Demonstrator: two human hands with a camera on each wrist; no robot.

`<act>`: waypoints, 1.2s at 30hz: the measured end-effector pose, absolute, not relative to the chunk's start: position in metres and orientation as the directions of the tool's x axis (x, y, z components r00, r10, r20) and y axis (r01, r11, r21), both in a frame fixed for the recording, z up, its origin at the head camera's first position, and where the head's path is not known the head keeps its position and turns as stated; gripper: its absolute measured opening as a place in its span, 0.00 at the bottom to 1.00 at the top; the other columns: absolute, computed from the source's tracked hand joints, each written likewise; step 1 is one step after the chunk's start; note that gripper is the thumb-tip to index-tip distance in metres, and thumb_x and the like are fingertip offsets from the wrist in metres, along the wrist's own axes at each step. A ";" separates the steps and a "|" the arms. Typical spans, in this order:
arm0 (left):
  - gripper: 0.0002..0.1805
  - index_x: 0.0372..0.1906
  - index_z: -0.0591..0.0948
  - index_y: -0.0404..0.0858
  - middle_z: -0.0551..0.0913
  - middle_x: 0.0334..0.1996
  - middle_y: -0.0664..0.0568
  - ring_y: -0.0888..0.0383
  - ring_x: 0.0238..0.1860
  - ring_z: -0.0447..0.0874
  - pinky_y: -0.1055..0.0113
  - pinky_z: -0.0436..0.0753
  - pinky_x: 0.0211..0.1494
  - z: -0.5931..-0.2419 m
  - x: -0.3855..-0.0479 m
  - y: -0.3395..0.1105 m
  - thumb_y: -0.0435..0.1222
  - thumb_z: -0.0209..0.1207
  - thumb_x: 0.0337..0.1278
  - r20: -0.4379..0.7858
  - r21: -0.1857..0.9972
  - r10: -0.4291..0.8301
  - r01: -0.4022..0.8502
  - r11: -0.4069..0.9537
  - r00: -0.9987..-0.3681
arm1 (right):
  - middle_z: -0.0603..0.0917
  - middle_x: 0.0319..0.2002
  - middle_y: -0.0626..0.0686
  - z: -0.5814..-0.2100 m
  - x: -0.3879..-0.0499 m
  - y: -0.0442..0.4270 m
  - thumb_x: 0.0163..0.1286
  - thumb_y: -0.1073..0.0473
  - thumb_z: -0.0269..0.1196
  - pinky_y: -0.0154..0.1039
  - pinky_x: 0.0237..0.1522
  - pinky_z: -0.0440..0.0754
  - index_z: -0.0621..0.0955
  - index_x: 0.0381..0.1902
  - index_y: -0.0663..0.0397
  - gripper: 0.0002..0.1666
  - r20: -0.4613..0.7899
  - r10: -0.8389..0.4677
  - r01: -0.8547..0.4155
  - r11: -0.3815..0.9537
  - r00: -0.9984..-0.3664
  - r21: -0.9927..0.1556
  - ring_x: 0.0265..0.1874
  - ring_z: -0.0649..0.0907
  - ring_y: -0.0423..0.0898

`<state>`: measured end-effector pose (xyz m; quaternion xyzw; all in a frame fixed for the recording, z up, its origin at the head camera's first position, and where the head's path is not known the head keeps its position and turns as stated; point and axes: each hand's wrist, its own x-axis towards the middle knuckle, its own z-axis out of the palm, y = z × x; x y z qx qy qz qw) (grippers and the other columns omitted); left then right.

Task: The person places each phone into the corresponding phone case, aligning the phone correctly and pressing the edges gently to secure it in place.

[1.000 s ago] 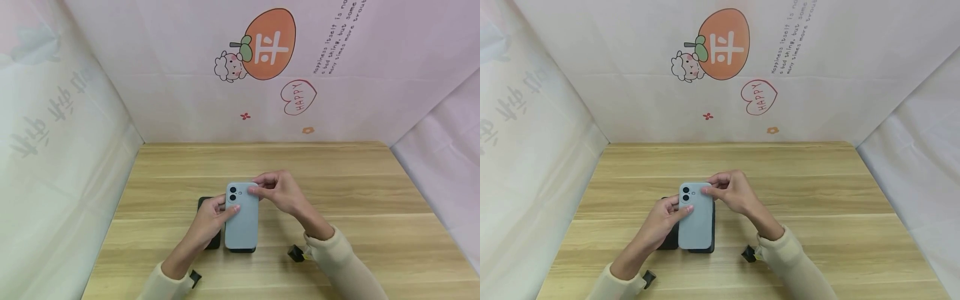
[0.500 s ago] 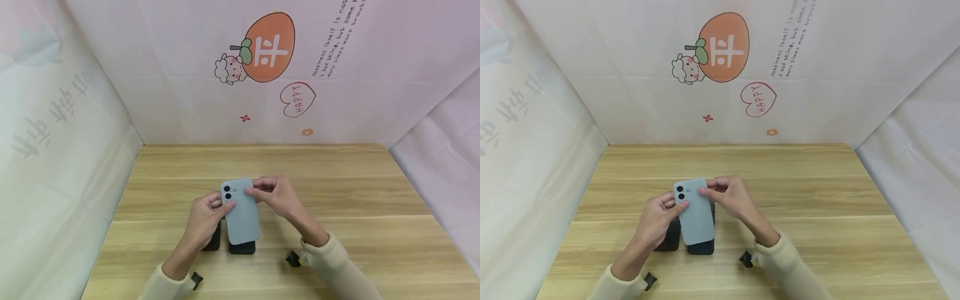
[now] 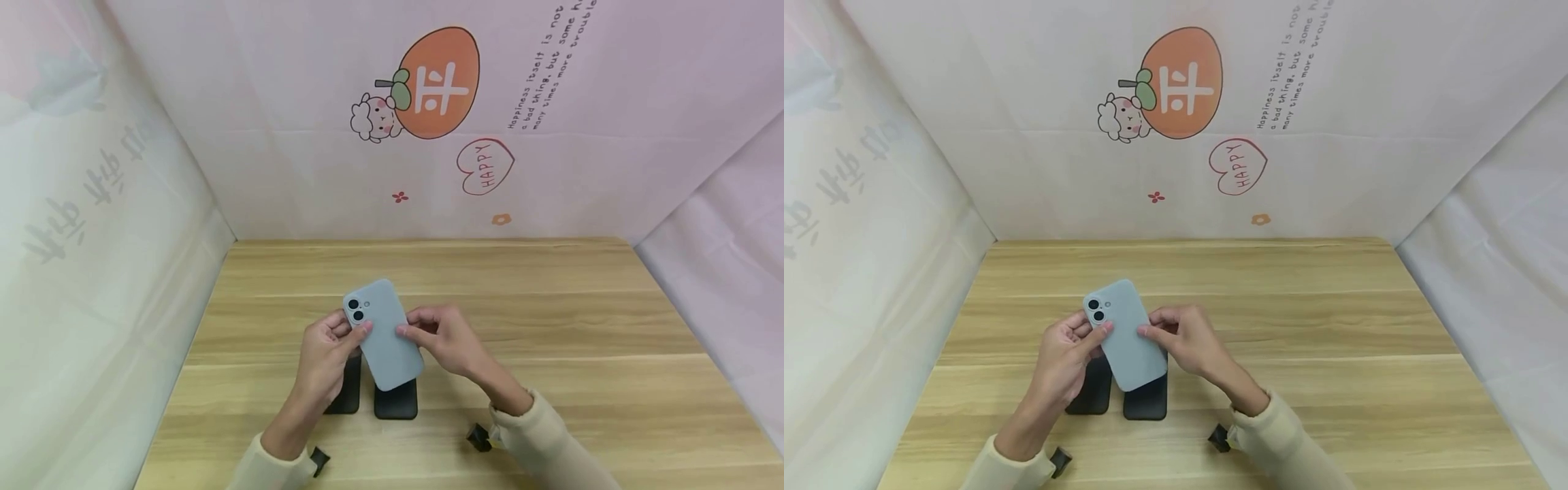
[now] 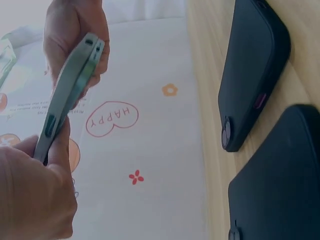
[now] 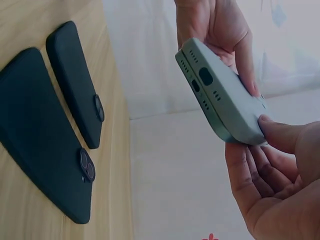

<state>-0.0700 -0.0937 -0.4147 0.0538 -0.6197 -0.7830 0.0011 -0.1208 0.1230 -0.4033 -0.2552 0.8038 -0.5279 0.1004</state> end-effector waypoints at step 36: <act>0.17 0.58 0.81 0.24 0.87 0.54 0.38 0.54 0.53 0.86 0.64 0.86 0.59 -0.417 -0.061 -0.097 0.35 0.60 0.78 -0.144 0.985 0.153 -0.157 -0.073 -0.978 | 0.92 0.37 0.47 -0.381 -0.133 0.150 0.71 0.60 0.72 0.33 0.32 0.85 0.92 0.42 0.53 0.05 0.140 -0.644 -0.505 0.428 -0.752 -0.749 0.29 0.83 0.36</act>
